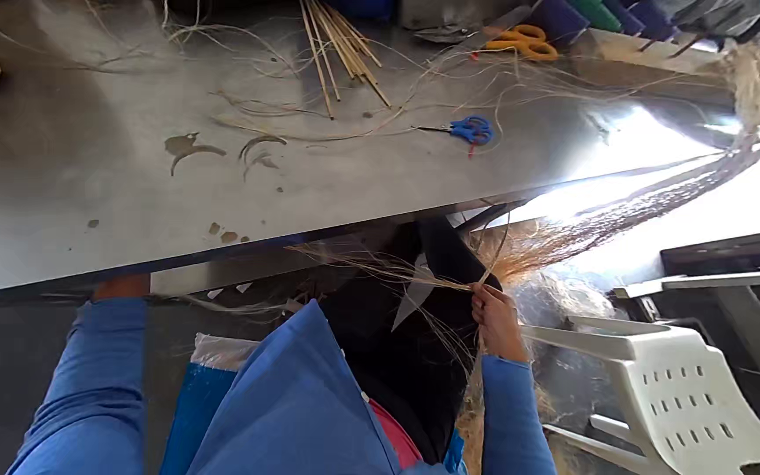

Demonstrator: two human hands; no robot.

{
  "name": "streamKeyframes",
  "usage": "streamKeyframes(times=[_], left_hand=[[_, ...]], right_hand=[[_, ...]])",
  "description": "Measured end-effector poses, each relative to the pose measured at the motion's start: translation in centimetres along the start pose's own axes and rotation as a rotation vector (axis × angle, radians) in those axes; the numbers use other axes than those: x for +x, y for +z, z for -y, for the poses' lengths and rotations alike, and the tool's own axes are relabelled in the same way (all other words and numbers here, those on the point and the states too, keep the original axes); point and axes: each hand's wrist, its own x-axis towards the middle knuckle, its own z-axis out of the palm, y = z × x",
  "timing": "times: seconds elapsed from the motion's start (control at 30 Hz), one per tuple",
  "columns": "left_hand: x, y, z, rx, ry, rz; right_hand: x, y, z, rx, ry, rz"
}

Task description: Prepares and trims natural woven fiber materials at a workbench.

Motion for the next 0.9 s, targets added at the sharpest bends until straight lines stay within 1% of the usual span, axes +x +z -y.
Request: streamKeyframes(times=[0.03,0.07,0.13,0.17,0.2,0.27,0.3,0.37,0.4,0.43,0.47,0.5,0.53,0.57,0.6,0.63,0.67,0.7,0.73,0.77,0.8,0.83,0.87,0.9], left_hand=[[0.7,-0.2,1.5,-0.042,-0.100,0.085],[1.2,-0.6,2.5,-0.099,-0.181,0.127],[2.4,-0.7,4.2,-0.234,-0.278,0.163],[3.6,0.0,5.6,-0.201,-0.299,0.262],[4.6,1.3,7.3,-0.140,-0.268,0.406],[5.1,5.6,11.7,-0.033,-0.117,0.661],[4.2,7.0,13.0,0.034,-0.093,0.783],[2.4,8.2,13.1,0.205,-0.093,0.972],[2.1,8.1,12.2,0.248,-0.079,1.025],[2.4,7.6,10.8,0.229,-0.047,1.053],[3.2,7.0,9.1,0.178,0.009,1.049],[4.1,6.3,7.1,0.123,0.061,1.007],[4.8,5.5,4.8,0.065,0.095,0.910],[5.1,4.7,2.0,0.006,0.083,0.775],[4.9,4.2,-0.9,-0.061,0.048,0.619],[4.6,4.1,-3.6,-0.124,0.010,0.502],[4.1,4.3,-6.3,-0.200,0.015,0.445],[3.5,4.8,-9.0,-0.252,0.094,0.441],[2.8,5.3,-12.1,-0.240,0.244,0.485],[2.1,5.7,-15.3,-0.186,0.426,0.574],[1.2,5.8,-18.4,-0.103,0.572,0.719],[-0.2,5.6,-20.9,-0.038,0.697,0.823],[-1.9,5.0,-22.6,-0.021,0.804,0.880],[-3.8,3.8,-23.6,-0.054,0.905,0.903]], right_hand=[[0.0,0.0,0.0,0.005,-0.001,0.005],[-0.1,0.0,0.0,0.016,0.001,0.011],[-0.2,0.1,0.2,0.027,0.007,0.037],[-0.2,0.1,0.2,0.030,0.014,0.060],[-0.2,0.0,0.2,0.036,0.022,0.087],[0.1,-0.5,0.1,0.043,0.034,0.137],[0.2,-0.7,0.1,0.041,0.035,0.162],[0.4,-1.1,0.1,0.027,0.033,0.201],[0.4,-1.2,0.1,0.019,0.034,0.214],[0.4,-1.3,0.3,0.011,0.037,0.226],[0.4,-1.4,0.4,0.002,0.042,0.239],[0.5,-1.5,0.4,-0.007,0.047,0.252],[0.6,-1.6,0.4,-0.017,0.050,0.265],[0.8,-1.7,0.4,-0.017,0.051,0.278],[0.9,-1.8,0.3,-0.010,0.050,0.291],[1.0,-1.9,0.3,0.000,0.048,0.299],[1.1,-1.9,0.2,0.007,0.047,0.304],[1.1,-2.0,0.1,0.011,0.047,0.306],[1.1,-2.1,0.0,0.014,0.050,0.306],[1.1,-2.2,-0.1,0.016,0.052,0.305],[1.2,-2.2,-0.2,0.021,0.052,0.297],[1.2,-2.1,-0.2,0.022,0.050,0.287],[1.2,-2.0,-0.3,0.019,0.048,0.280],[1.2,-1.9,-0.3,0.012,0.046,0.277]])
